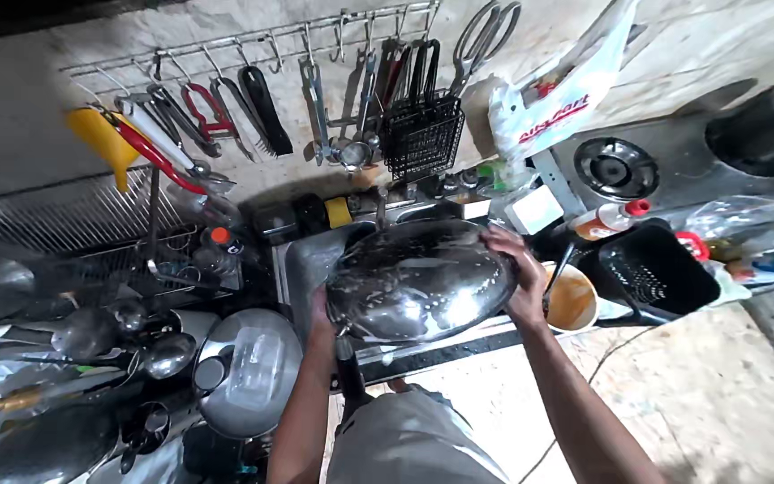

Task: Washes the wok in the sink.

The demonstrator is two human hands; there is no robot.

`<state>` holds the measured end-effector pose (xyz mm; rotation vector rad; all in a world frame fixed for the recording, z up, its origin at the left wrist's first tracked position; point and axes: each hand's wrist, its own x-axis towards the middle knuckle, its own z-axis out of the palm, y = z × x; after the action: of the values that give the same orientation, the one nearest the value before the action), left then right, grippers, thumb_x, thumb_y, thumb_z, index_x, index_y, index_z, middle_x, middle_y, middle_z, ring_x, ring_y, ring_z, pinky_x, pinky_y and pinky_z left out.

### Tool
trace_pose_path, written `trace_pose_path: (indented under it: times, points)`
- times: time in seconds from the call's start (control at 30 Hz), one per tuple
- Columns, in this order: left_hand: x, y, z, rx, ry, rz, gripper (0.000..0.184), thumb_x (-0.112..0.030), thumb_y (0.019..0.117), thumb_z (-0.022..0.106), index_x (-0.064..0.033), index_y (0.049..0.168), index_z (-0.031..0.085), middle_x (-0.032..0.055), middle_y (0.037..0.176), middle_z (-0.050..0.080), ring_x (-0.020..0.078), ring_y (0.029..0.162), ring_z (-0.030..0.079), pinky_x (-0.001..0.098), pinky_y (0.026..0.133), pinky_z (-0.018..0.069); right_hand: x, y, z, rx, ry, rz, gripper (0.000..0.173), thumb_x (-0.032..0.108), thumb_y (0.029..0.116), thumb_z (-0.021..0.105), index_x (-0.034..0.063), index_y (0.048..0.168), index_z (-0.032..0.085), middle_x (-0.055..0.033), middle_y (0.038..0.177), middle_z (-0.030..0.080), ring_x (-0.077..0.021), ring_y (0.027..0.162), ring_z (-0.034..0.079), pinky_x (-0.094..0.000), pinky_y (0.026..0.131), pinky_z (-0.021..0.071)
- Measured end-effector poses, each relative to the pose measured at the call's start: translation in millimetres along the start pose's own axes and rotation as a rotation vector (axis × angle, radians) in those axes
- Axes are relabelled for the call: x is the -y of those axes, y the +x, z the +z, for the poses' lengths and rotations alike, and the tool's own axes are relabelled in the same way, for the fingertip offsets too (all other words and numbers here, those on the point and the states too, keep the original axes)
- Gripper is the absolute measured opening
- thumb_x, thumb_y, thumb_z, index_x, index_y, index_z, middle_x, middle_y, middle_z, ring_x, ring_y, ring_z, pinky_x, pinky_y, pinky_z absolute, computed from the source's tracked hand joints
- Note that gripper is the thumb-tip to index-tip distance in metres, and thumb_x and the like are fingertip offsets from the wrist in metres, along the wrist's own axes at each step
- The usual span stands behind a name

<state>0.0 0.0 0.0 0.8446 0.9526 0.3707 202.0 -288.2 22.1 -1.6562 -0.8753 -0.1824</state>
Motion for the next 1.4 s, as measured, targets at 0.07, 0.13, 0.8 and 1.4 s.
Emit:
trace_pose_path:
  times: [0.07,0.13,0.8,1.4]
  points:
    - [-2,5,11,-0.02,-0.201,-0.12,0.035,-0.019,0.1107,0.028,-0.0057,0.102,0.06,0.0039,0.077,0.066,0.0097,0.067,0.065,0.0271,0.06,0.0574,-20,2,-4,0.0,0.136,0.081,0.028,0.016,0.1014,0.054,0.0064,0.12,0.072,-0.0143,0.143,0.062,-0.0354,0.142,0.049,-0.0533,0.121,0.0394]
    - [24,22,-3,0.119,-0.425,-0.192,0.04,-0.022,0.1083,0.027,-0.0058,0.101,0.062,0.0084,0.081,0.071,0.0173,0.073,0.07,0.0355,0.064,0.061,-40,3,-8,-0.012,0.268,0.161,0.032,0.02,0.1052,0.05,0.0051,0.122,0.072,-0.0156,0.146,0.06,-0.0369,0.145,0.045,-0.0532,0.124,0.0352]
    - [114,-21,-24,-0.136,-0.572,-0.216,0.076,-0.071,0.1017,0.016,-0.014,0.13,0.057,0.0111,0.108,0.072,0.0257,0.098,0.07,0.0515,0.08,0.0602,-48,-46,53,-0.178,0.343,0.908,0.041,0.019,0.11,0.04,0.0022,0.146,0.049,-0.0149,0.133,0.064,-0.0185,0.118,0.065,-0.039,0.101,0.0565]
    - [196,16,-51,-0.26,-0.606,-0.23,0.075,-0.072,0.1013,0.017,-0.0171,0.141,0.048,0.0111,0.126,0.064,0.0268,0.112,0.064,0.0523,0.091,0.0548,-13,-56,161,-0.464,0.413,1.133,0.053,0.044,0.1113,0.039,0.0013,0.093,0.066,-0.0099,0.077,0.064,-0.0187,0.069,0.065,-0.0397,0.064,0.0573]
